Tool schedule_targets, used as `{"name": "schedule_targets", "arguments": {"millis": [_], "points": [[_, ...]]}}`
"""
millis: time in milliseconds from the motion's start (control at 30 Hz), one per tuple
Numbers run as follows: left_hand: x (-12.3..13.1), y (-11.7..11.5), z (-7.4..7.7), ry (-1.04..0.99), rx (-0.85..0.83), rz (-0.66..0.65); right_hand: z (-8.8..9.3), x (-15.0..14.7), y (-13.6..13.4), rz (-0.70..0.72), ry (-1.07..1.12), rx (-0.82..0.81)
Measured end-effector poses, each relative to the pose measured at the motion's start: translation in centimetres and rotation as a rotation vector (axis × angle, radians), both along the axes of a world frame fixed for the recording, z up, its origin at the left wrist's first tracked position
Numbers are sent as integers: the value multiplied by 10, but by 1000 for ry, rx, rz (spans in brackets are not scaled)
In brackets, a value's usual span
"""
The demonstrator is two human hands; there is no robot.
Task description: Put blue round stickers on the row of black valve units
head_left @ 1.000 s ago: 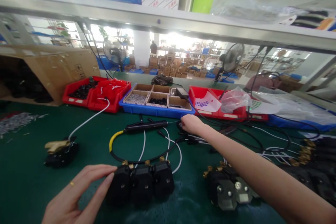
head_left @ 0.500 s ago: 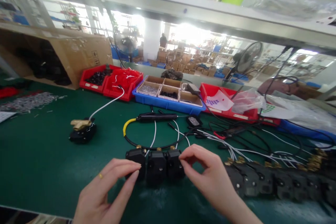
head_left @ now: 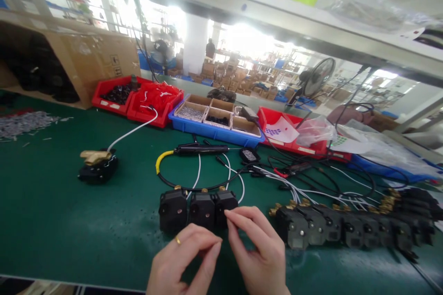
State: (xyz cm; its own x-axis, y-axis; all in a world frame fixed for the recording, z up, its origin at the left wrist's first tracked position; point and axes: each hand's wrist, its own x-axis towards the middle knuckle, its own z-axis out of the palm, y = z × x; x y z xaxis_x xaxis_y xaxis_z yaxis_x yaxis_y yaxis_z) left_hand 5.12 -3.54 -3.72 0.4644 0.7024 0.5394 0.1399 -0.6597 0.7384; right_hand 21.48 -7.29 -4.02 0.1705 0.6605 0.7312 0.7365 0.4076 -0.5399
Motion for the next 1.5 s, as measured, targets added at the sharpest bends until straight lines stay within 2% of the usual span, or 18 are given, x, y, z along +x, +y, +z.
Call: {"name": "schedule_targets", "arguments": {"millis": [133,333,533,1233,1500], "points": [[-2,8,-7,31,184,116,-17,-3,8,-33,-57,30],[0,28,-1,41,355,202,-25,-6,11,-48,-96,57],[0,38,5,51,368,212,-24,-7,11,-48,-84,56],[4,40,8,149,404,190,-17,-6,12,-57,-134,13],[5,45,14,153,391,176,-16,-4,13,-17,-35,-48]]}}
